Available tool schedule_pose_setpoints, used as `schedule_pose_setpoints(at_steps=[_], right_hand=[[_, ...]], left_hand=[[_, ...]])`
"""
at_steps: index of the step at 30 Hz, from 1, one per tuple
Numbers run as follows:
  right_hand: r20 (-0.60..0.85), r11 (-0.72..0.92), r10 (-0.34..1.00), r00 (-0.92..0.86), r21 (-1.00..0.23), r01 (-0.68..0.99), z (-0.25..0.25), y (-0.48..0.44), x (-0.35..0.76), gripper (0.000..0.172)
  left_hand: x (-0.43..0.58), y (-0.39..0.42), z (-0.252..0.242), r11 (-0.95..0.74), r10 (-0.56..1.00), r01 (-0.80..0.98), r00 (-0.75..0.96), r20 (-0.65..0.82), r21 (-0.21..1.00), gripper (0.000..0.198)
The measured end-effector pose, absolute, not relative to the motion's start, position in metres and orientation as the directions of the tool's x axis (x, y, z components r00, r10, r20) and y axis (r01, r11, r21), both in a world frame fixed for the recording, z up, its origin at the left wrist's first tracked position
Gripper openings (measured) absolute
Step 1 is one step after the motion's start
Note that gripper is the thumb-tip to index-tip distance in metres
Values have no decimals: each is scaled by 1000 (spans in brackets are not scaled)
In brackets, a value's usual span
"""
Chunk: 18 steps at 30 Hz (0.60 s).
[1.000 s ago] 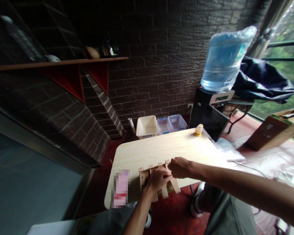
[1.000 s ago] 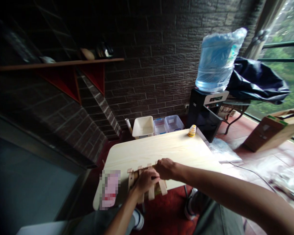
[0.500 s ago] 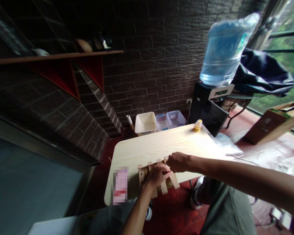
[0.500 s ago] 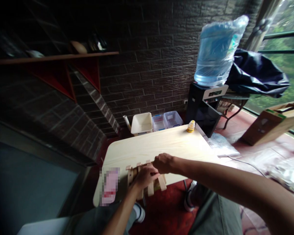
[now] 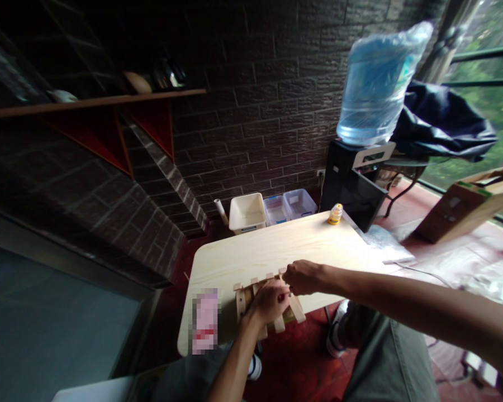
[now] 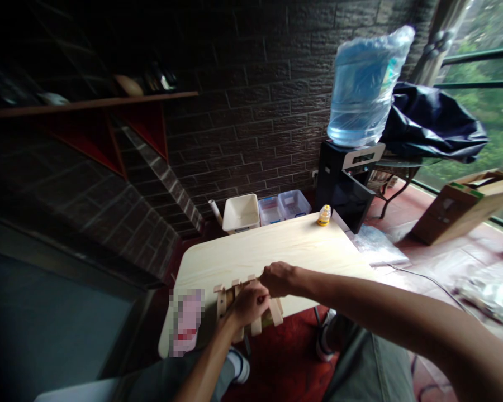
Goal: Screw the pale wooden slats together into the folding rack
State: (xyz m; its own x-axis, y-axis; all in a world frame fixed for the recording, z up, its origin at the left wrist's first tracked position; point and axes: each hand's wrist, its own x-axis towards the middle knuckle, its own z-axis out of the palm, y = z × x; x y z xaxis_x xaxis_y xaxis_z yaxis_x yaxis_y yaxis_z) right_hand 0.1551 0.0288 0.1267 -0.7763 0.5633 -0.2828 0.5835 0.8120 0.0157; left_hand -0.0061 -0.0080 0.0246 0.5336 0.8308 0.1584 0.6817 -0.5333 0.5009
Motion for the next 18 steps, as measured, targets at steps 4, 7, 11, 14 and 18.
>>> schedule_pose_setpoints(at_steps=[4,7,11,14,18], right_hand=[[-289,831,540,-791,30,556,121,30,154,24],[-255,816,568,-783,51,576,119,30,153,26],[-261,794,596,-760,45,607,118,30,152,28],[-280,807,575,-768,40,590,119,30,152,28],[-275,814,565,-778,28,581,122,29,152,27]], left_hand=[[-4,-9,27,-518,842,699,519,148,493,20],[-3,-11,27,-510,848,699,505,160,501,20],[-2,-12,26,-530,839,689,511,188,494,18],[-2,-12,26,-535,836,690,514,190,487,18],[-3,-11,26,-529,839,690,514,179,495,19]])
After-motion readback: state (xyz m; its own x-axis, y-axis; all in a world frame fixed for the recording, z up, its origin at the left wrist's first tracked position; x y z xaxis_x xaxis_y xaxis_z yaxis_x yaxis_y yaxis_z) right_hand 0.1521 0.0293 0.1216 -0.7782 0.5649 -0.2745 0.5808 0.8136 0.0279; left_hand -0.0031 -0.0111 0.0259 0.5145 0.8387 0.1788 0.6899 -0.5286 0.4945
